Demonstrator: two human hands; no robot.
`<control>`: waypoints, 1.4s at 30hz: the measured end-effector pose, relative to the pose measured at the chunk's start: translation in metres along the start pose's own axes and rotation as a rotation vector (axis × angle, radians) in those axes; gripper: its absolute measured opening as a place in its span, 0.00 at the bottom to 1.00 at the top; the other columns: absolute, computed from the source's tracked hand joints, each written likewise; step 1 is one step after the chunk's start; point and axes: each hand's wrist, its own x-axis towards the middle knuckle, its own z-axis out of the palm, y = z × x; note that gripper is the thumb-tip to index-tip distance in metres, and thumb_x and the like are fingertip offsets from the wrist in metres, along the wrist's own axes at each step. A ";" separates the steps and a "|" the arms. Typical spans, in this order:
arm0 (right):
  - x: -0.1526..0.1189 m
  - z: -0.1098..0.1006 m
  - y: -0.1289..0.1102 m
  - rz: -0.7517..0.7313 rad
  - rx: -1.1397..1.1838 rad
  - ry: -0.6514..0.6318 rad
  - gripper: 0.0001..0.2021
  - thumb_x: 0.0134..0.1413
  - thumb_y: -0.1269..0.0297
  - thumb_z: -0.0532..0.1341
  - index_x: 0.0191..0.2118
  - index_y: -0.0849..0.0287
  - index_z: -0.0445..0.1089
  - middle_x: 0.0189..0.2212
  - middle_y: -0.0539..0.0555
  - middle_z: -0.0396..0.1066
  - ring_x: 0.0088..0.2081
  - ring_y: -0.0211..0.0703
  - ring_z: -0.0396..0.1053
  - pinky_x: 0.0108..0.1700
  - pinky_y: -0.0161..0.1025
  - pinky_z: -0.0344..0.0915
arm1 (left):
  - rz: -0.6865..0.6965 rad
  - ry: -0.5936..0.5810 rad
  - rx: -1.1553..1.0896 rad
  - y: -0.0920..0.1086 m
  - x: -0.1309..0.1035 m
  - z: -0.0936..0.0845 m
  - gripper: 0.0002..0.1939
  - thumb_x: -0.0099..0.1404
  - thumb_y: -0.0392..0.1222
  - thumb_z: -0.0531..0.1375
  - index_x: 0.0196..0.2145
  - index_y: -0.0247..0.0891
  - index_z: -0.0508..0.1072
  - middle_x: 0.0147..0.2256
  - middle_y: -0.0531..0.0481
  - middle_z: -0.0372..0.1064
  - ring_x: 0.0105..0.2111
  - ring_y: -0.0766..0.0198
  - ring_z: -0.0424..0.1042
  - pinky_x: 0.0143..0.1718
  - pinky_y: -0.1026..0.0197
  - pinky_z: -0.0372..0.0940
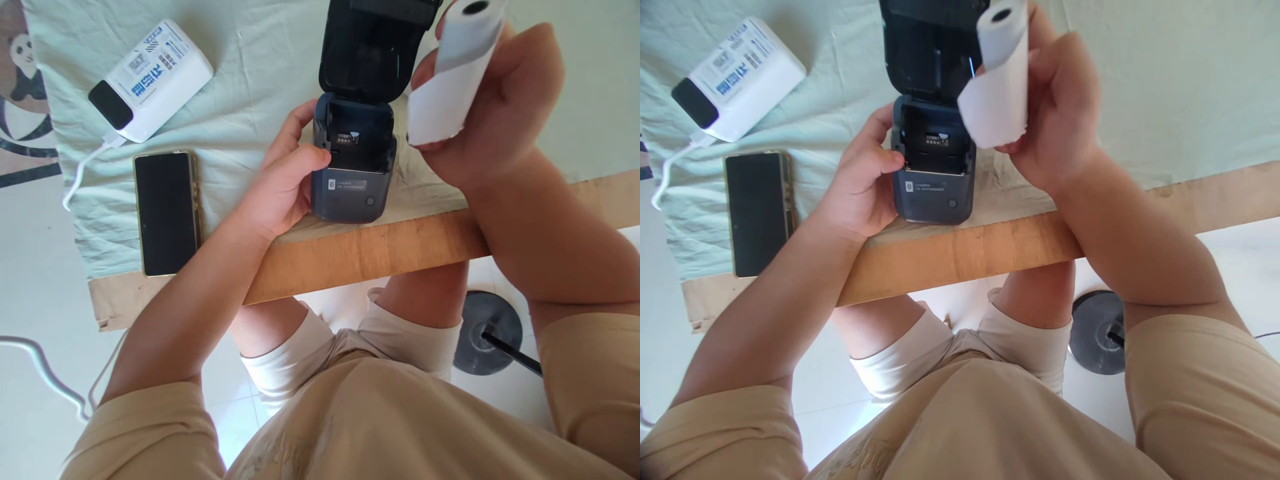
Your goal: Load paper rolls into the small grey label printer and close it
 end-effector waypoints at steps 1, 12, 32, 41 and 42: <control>0.004 -0.002 -0.001 0.022 0.012 0.002 0.23 0.30 0.43 0.67 0.33 0.49 0.64 0.28 0.49 0.62 0.25 0.37 0.57 0.18 0.36 0.47 | 0.005 0.028 0.008 0.000 0.000 0.001 0.22 0.66 0.29 0.63 0.54 0.47 0.75 0.40 0.56 0.81 0.35 0.63 0.79 0.33 0.62 0.69; 0.012 -0.011 0.029 -0.134 -0.379 -0.014 0.15 0.49 0.53 0.68 0.36 0.50 0.62 0.27 0.45 0.61 0.24 0.37 0.58 0.26 0.39 0.56 | 0.013 0.121 -0.025 0.005 0.000 0.007 0.16 0.67 0.31 0.62 0.48 0.48 0.77 0.44 0.56 0.83 0.48 0.59 0.80 0.49 0.58 0.76; 0.001 -0.023 0.018 -0.508 -0.724 0.125 0.21 0.45 0.74 0.60 0.48 0.52 0.69 0.49 0.55 0.73 0.47 0.47 0.70 0.46 0.45 0.68 | 0.040 0.071 -0.038 0.002 0.001 0.006 0.22 0.62 0.29 0.65 0.51 0.47 0.74 0.42 0.56 0.83 0.39 0.60 0.78 0.39 0.58 0.72; 0.038 -0.049 0.032 -0.437 -0.859 0.233 0.31 0.48 0.82 0.61 0.58 0.53 0.70 0.59 0.60 0.72 0.64 0.55 0.70 0.70 0.55 0.67 | 0.038 0.119 -0.041 0.002 0.003 0.009 0.22 0.60 0.30 0.65 0.50 0.48 0.75 0.39 0.56 0.81 0.34 0.62 0.74 0.35 0.61 0.69; 0.045 -0.053 0.039 -0.379 -0.871 0.199 0.33 0.47 0.82 0.63 0.60 0.52 0.69 0.60 0.60 0.72 0.63 0.54 0.69 0.70 0.54 0.67 | 0.034 0.118 -0.034 0.001 0.003 0.008 0.22 0.59 0.31 0.66 0.50 0.48 0.75 0.38 0.56 0.81 0.34 0.62 0.74 0.35 0.61 0.69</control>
